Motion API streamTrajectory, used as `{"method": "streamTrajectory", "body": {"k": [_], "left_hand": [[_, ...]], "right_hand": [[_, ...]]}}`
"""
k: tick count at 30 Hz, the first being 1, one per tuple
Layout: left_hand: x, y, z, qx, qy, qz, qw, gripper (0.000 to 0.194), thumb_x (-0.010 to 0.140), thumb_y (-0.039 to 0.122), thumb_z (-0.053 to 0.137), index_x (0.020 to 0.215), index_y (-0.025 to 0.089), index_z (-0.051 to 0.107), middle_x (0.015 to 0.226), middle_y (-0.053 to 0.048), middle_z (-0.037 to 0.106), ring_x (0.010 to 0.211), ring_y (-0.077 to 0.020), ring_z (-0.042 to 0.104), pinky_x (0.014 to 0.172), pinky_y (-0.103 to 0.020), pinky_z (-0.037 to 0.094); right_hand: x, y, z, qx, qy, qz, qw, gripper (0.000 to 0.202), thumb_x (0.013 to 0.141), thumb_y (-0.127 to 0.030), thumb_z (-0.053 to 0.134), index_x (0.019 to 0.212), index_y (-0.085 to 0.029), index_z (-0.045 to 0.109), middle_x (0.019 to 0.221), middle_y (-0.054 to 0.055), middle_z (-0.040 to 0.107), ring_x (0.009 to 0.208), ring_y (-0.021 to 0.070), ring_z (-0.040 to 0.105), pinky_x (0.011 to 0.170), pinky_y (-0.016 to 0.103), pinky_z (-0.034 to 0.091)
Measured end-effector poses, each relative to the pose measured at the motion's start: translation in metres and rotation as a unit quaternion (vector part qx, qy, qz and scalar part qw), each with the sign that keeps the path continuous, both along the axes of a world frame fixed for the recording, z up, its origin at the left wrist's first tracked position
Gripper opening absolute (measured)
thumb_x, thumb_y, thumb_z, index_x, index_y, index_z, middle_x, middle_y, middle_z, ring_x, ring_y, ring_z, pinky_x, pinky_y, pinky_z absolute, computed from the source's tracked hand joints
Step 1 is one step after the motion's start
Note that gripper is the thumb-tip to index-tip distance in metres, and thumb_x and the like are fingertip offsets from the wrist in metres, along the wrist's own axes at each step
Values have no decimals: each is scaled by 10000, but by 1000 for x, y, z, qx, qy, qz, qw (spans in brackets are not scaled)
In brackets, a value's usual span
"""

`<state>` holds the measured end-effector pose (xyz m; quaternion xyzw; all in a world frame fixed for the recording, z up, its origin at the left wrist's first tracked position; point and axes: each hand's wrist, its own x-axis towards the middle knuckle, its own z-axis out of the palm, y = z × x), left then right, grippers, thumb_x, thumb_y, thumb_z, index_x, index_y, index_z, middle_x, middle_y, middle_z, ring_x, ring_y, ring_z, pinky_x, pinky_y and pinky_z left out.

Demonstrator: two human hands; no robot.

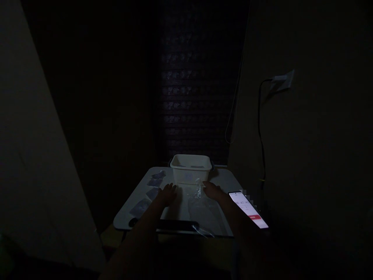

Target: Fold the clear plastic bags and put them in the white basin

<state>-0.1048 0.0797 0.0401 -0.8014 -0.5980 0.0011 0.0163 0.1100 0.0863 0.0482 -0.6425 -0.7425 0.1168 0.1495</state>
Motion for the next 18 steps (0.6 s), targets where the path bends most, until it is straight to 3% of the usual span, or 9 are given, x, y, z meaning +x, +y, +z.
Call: {"method": "streamTrajectory", "body": {"k": [6, 11, 18], "left_hand": [[13, 12, -12, 18, -2, -16, 1000, 394, 747, 313, 211, 1123, 205, 252, 1202, -78, 263, 1074, -202, 234, 791, -453, 240], [22, 29, -12, 60, -1, -8, 998, 329, 744, 257, 222, 1027, 184, 371, 1040, -80, 440, 973, -192, 350, 793, -418, 237], [24, 46, -31, 126, -19, -7, 992, 279, 740, 224, 237, 962, 199, 404, 960, -66, 458, 907, -184, 377, 728, -355, 290]], "right_hand": [[2, 7, -12, -49, -58, 1, 997, 413, 732, -380, 230, 1117, -247, 296, 1114, 70, 400, 993, 220, 357, 761, 419, 255], [3, 23, -23, -45, -104, -27, 993, 349, 720, -355, 275, 1043, -274, 376, 1041, 57, 457, 951, 217, 380, 723, 400, 273], [7, 47, -33, -4, -99, -21, 995, 290, 694, -245, 315, 952, -261, 445, 980, 49, 494, 899, 192, 424, 683, 326, 306]]}}
